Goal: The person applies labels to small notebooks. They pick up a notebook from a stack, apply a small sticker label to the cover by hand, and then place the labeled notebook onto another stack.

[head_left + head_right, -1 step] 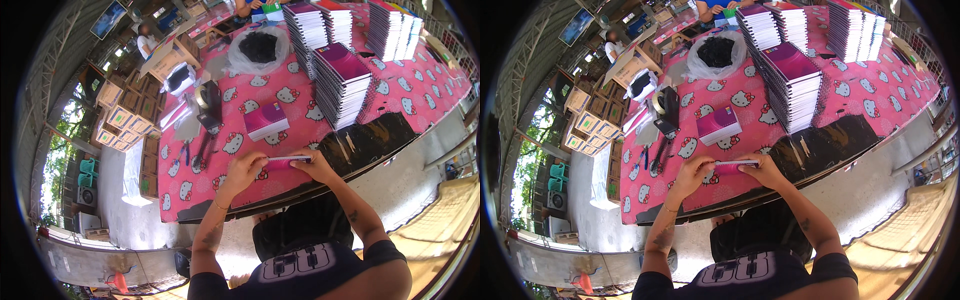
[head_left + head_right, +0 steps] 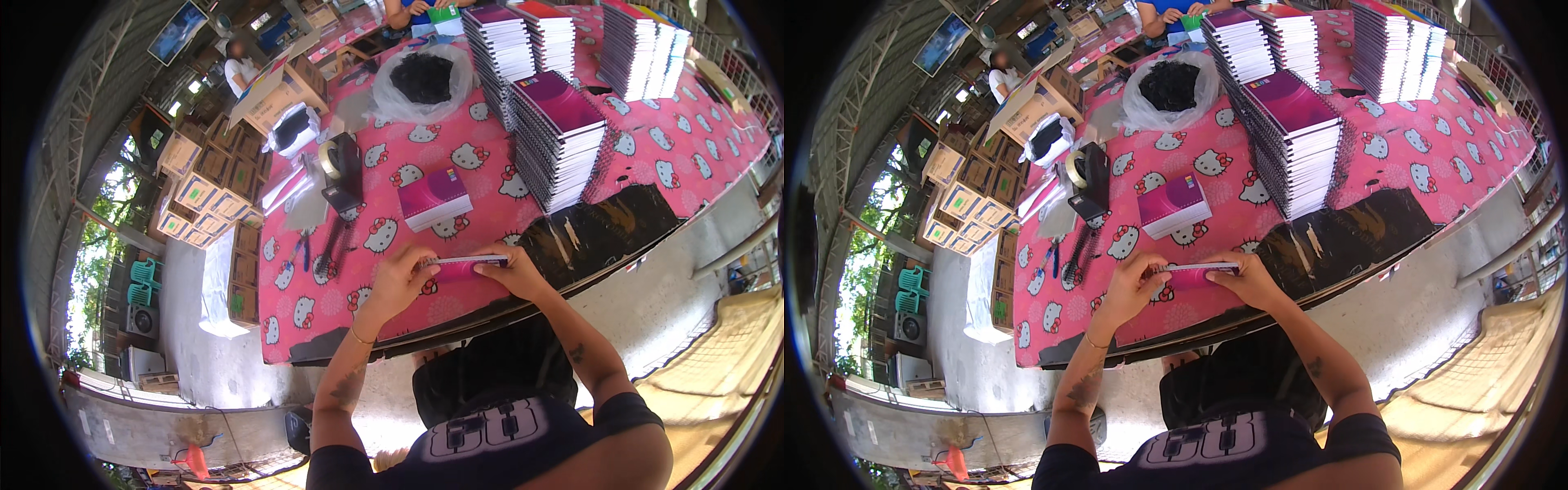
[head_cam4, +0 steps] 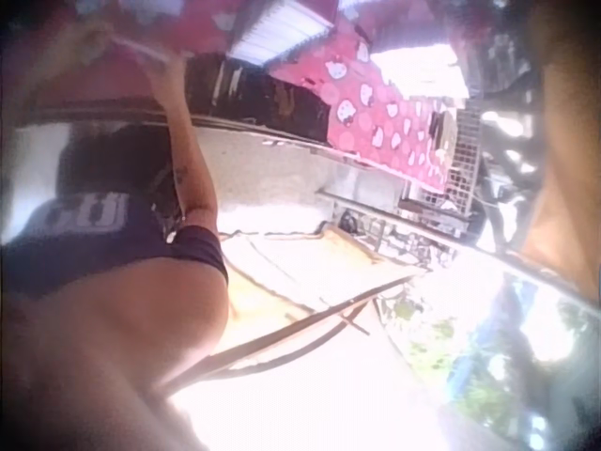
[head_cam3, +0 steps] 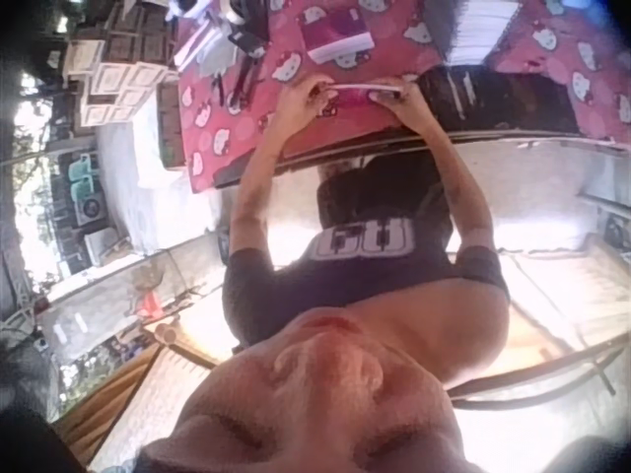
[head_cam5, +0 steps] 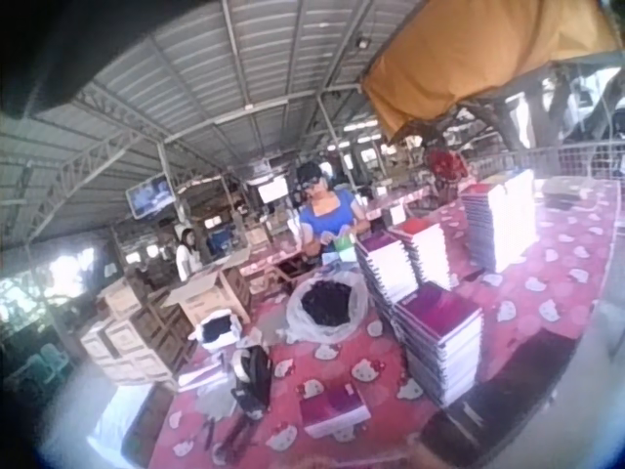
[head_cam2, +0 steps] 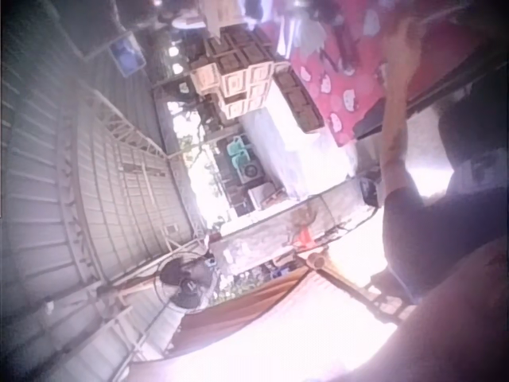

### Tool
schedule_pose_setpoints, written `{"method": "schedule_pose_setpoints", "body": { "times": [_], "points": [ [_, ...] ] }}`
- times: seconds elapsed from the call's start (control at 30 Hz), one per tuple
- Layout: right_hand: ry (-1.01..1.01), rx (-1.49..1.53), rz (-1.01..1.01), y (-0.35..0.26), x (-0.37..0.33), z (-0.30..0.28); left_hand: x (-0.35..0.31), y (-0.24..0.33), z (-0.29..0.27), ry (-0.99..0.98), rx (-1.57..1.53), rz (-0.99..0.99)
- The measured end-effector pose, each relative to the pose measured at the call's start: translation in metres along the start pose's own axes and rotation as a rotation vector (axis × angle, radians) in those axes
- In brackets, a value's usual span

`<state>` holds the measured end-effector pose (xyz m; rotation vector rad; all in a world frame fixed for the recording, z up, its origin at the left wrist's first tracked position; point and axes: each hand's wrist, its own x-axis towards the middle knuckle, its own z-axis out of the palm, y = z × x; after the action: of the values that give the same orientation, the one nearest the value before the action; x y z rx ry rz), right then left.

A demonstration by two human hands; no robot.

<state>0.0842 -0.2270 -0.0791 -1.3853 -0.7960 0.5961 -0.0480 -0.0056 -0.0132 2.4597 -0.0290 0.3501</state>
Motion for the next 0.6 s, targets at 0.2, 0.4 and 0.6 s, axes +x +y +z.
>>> {"method": "schedule_pose_setpoints", "body": {
  "times": [0.2, 0.4, 0.6],
  "points": [
    [0.006, -0.044, -0.049, 0.0, 0.0, 0.001, -0.003, -0.006, 0.009, 0.05, 0.314, 0.096],
    [0.052, 0.022, 0.012, 0.006, -0.003, 0.007, -0.047, 0.031, 0.078, 0.195, 0.794, -0.028],
    [-0.001, 0.102, -0.003, -0.008, -0.005, 0.014, -0.013, 0.039, 0.046, 0.116, 0.901, -0.091]
  ]
}}
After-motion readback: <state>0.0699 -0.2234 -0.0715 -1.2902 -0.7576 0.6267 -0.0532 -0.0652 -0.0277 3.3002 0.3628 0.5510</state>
